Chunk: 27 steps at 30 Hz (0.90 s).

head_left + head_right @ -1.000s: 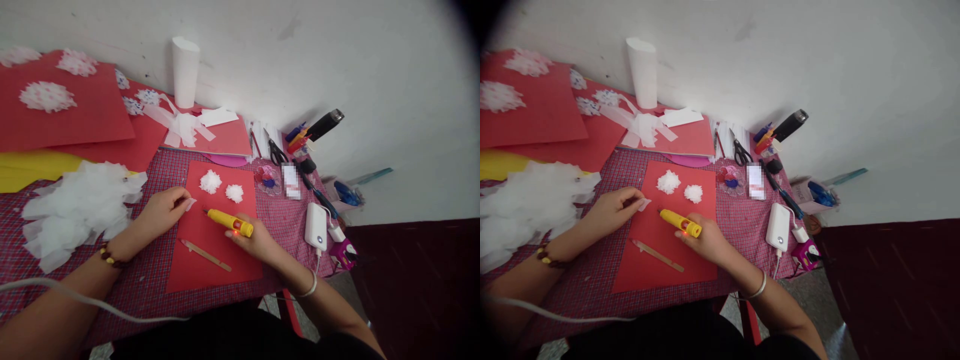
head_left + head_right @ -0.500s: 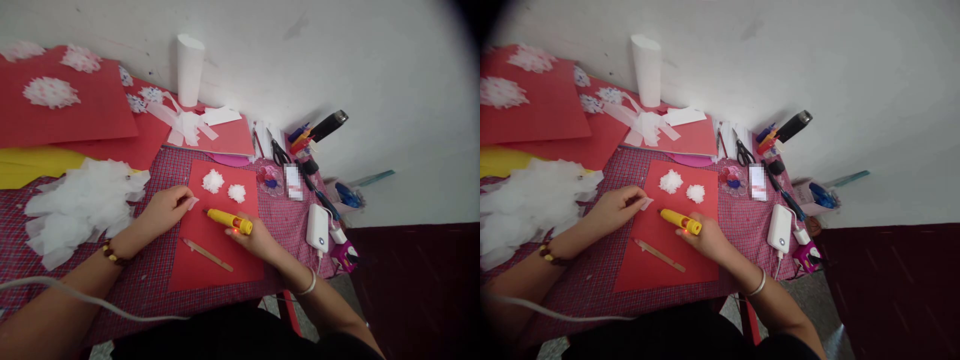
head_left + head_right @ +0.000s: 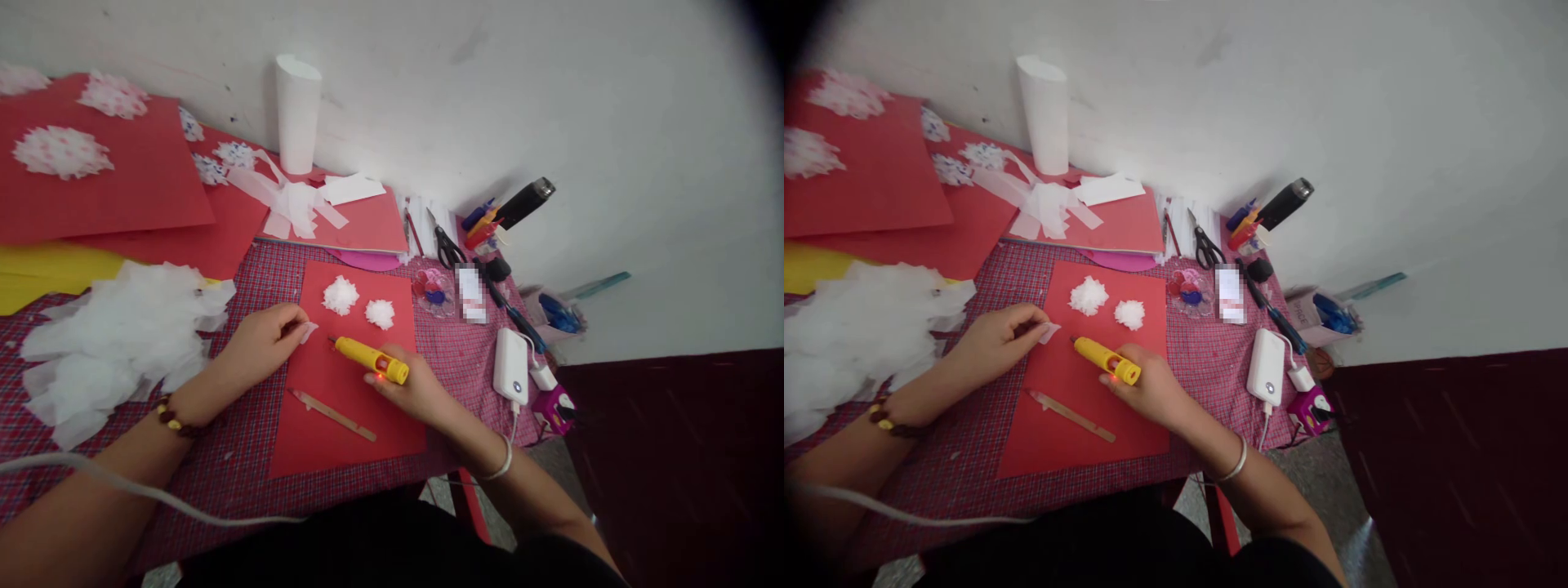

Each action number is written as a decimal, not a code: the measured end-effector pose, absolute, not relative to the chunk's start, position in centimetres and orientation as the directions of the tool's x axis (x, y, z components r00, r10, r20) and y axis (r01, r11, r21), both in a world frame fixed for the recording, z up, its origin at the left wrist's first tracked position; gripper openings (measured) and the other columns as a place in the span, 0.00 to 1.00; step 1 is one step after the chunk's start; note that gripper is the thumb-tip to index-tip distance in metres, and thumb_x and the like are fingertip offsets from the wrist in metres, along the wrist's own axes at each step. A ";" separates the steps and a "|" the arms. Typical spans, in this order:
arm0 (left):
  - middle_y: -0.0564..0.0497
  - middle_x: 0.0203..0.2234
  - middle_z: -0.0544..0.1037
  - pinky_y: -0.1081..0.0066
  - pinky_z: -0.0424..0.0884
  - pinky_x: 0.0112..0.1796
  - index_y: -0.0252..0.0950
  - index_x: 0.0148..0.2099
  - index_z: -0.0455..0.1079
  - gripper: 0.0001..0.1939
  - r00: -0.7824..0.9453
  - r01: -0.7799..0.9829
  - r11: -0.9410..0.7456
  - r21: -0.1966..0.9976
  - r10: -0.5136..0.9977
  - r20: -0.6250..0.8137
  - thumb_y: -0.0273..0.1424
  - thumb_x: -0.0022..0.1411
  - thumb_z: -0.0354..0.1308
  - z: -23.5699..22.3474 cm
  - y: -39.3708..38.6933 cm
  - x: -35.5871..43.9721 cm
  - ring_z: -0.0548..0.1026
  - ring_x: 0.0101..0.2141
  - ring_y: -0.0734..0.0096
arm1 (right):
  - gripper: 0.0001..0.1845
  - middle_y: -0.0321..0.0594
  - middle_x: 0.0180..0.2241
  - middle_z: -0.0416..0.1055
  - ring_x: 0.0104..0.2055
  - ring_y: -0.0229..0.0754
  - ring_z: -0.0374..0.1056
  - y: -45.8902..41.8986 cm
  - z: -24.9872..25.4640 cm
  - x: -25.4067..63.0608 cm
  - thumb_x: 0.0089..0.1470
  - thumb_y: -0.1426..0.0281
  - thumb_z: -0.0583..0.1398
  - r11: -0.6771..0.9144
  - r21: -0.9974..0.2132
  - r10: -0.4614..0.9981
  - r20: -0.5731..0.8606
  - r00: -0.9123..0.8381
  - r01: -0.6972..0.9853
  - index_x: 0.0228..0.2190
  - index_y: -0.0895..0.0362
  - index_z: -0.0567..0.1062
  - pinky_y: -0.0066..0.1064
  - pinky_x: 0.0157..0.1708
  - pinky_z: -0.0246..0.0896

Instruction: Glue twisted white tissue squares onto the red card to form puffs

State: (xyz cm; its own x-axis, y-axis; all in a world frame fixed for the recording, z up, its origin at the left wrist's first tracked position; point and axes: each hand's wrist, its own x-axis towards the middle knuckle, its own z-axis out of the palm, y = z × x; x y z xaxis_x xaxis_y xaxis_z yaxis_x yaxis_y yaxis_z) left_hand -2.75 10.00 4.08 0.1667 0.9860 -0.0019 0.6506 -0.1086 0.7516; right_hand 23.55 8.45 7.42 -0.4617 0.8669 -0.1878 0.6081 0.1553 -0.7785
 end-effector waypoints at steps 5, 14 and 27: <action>0.52 0.27 0.75 0.69 0.62 0.31 0.38 0.33 0.67 0.12 0.168 0.656 -0.115 0.746 0.986 0.005 0.39 0.64 0.49 4.4 10.0 -2.8 0.71 0.28 0.69 | 0.15 0.36 0.29 0.68 0.28 0.36 0.61 8.4 6.8 23.8 0.55 0.59 0.61 0.029 -0.860 0.862 -0.237 -0.449 0.510 0.39 0.57 0.71 0.28 0.27 0.58; 0.48 0.36 0.77 0.66 0.68 0.35 0.36 0.47 0.68 0.14 0.063 0.606 -0.056 0.794 0.998 0.022 0.38 0.63 0.52 4.2 10.0 -2.6 0.74 0.34 0.65 | 0.25 0.35 0.23 0.66 0.20 0.33 0.58 8.3 8.2 24.2 0.56 0.49 0.56 -0.162 -0.917 0.847 -0.319 -0.425 0.364 0.38 0.59 0.72 0.26 0.20 0.54; 0.46 0.45 0.78 0.58 0.76 0.45 0.44 0.49 0.71 0.18 0.372 0.266 0.078 0.961 0.911 -0.177 0.44 0.59 0.56 10.5 1.9 6.1 0.77 0.45 0.54 | 0.32 0.42 0.36 0.70 0.37 0.43 0.66 5.8 10.1 23.8 0.50 0.40 0.57 -0.055 -0.998 0.951 -0.057 -0.303 0.016 0.40 0.55 0.73 0.35 0.40 0.65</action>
